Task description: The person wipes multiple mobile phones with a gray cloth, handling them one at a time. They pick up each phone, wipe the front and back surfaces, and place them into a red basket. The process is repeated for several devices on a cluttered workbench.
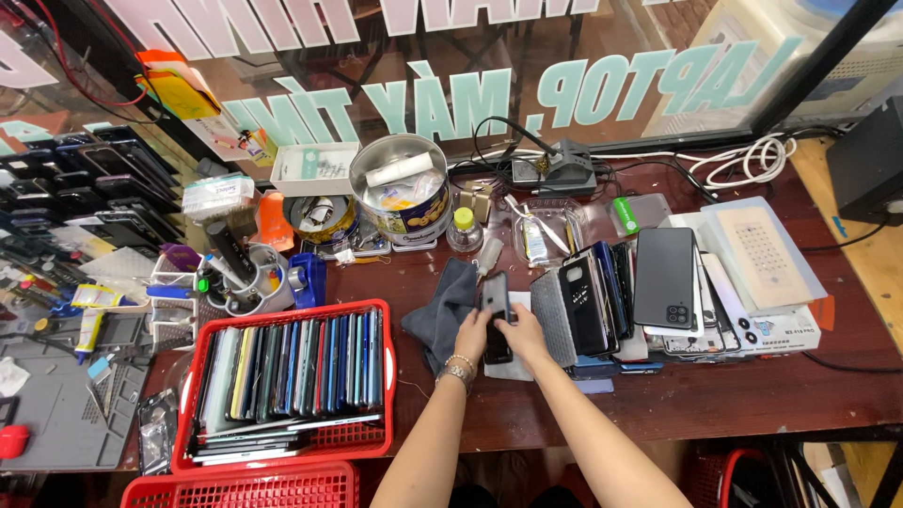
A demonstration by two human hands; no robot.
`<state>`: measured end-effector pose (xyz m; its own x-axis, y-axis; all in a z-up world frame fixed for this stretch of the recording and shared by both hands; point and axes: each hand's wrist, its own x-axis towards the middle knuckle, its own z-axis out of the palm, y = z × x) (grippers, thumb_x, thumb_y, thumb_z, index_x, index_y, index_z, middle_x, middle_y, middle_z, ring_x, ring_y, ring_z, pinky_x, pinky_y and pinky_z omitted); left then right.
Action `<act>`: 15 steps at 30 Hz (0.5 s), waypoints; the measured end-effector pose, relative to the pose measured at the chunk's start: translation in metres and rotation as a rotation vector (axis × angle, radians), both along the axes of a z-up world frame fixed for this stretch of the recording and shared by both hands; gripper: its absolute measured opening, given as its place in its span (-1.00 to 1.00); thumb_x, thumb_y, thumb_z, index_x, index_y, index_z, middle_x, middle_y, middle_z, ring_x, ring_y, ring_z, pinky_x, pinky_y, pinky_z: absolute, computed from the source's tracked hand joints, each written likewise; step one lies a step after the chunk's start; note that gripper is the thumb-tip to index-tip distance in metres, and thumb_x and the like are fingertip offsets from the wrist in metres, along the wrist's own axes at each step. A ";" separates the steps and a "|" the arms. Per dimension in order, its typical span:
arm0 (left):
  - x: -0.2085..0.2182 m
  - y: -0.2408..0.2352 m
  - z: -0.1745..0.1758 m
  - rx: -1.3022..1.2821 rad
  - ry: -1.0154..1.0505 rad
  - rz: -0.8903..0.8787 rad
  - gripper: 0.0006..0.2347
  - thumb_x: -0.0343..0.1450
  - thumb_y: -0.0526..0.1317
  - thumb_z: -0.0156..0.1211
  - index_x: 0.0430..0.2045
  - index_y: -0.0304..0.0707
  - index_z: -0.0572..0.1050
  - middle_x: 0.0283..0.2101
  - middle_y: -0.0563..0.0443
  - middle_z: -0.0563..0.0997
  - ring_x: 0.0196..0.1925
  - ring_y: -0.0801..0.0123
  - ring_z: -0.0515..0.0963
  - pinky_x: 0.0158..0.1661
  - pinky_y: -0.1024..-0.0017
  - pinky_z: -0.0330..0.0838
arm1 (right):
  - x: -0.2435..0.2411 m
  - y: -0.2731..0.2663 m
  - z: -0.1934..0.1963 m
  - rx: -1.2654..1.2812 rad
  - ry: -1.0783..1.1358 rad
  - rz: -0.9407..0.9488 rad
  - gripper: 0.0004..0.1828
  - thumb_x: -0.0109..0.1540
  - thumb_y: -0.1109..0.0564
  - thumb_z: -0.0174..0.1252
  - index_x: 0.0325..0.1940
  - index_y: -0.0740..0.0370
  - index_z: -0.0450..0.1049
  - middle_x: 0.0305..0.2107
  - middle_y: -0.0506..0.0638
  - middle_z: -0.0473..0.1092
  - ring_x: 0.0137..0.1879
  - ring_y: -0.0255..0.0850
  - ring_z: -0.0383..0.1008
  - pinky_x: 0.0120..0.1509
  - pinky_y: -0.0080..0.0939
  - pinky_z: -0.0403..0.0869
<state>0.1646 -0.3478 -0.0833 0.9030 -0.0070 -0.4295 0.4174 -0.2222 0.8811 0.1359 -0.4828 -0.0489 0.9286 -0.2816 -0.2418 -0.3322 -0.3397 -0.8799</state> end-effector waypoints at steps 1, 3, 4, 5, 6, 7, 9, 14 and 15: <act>0.005 0.004 0.011 -0.146 0.097 0.037 -0.43 0.41 0.17 0.11 0.28 -0.07 0.32 0.15 -0.14 0.54 0.10 0.08 0.53 0.10 0.15 0.39 | 0.000 0.007 0.011 0.097 -0.057 0.088 -0.49 0.13 0.14 0.32 0.16 0.27 0.48 -0.14 0.04 0.55 -0.10 -0.24 0.55 0.02 -0.20 0.50; 0.008 0.020 0.033 -0.419 0.180 0.067 -0.41 0.41 0.27 0.06 0.23 -0.09 0.36 0.08 -0.12 0.58 -0.03 0.17 0.60 0.02 0.19 0.47 | -0.002 0.019 0.030 0.293 -0.165 0.269 -0.44 0.09 0.17 0.29 0.18 0.24 0.42 -0.08 0.00 0.50 -0.08 -0.25 0.53 0.01 -0.21 0.52; 0.010 0.031 0.046 -0.545 0.162 0.061 -0.39 0.44 0.32 0.02 0.15 -0.21 0.42 0.02 -0.19 0.60 -0.08 0.18 0.64 -0.02 0.24 0.51 | 0.002 0.021 0.038 0.330 -0.113 0.307 -0.45 0.13 0.14 0.29 0.21 0.22 0.44 -0.07 0.00 0.52 -0.09 -0.25 0.51 0.01 -0.22 0.50; 0.009 0.041 0.059 -0.670 0.141 0.054 -0.34 0.46 0.36 -0.03 0.06 -0.33 0.49 -0.03 -0.25 0.62 -0.14 0.19 0.67 -0.06 0.28 0.55 | 0.007 0.023 0.044 0.367 -0.059 0.344 -0.46 0.16 0.10 0.29 0.23 0.19 0.46 -0.06 0.01 0.53 -0.10 -0.26 0.49 0.00 -0.22 0.49; 0.006 0.056 0.072 -0.777 0.157 0.080 -0.32 0.47 0.38 -0.09 0.06 -0.35 0.48 -0.04 -0.23 0.63 -0.15 0.18 0.68 -0.07 0.27 0.57 | 0.009 0.029 0.047 0.405 -0.004 0.389 -0.47 0.19 0.06 0.29 0.25 0.17 0.47 -0.06 0.01 0.54 -0.12 -0.26 0.46 0.00 -0.23 0.47; 0.001 0.070 0.085 -0.884 0.172 0.105 -0.30 0.48 0.40 -0.15 0.05 -0.36 0.48 -0.05 -0.22 0.63 -0.15 0.18 0.68 -0.09 0.26 0.58 | 0.012 0.033 0.049 0.377 -0.053 0.307 -0.49 0.20 0.05 0.28 0.24 0.19 0.49 -0.03 0.07 0.55 -0.07 -0.19 0.50 0.03 -0.20 0.50; -0.013 0.093 0.110 -1.004 0.179 0.154 -0.28 0.47 0.41 -0.25 0.05 -0.33 0.49 -0.06 -0.21 0.65 -0.15 0.14 0.69 -0.11 0.23 0.60 | 0.018 0.045 0.050 0.327 -0.147 0.152 -0.51 0.23 0.02 0.25 0.22 0.24 0.52 0.02 0.20 0.58 0.02 -0.06 0.58 0.10 -0.13 0.55; -0.039 0.138 0.161 -1.019 0.159 0.261 -0.26 0.46 0.42 -0.33 0.08 -0.29 0.50 0.00 -0.23 0.66 -0.05 0.02 0.67 -0.05 0.12 0.59 | -0.001 0.090 0.043 -0.536 -0.339 0.532 -0.14 -0.12 0.13 0.53 0.27 0.08 0.45 0.35 0.36 0.08 0.37 0.46 0.19 0.24 0.26 0.35; -0.043 0.146 0.166 -1.042 0.157 0.256 -0.25 0.44 0.43 -0.35 0.08 -0.26 0.50 0.01 -0.24 0.65 -0.04 -0.01 0.67 -0.06 0.10 0.59 | -0.006 0.097 0.040 -0.635 -0.275 0.645 -0.04 -0.25 0.16 0.57 0.25 0.05 0.48 0.42 0.37 -0.01 0.43 0.56 0.10 0.22 0.35 0.30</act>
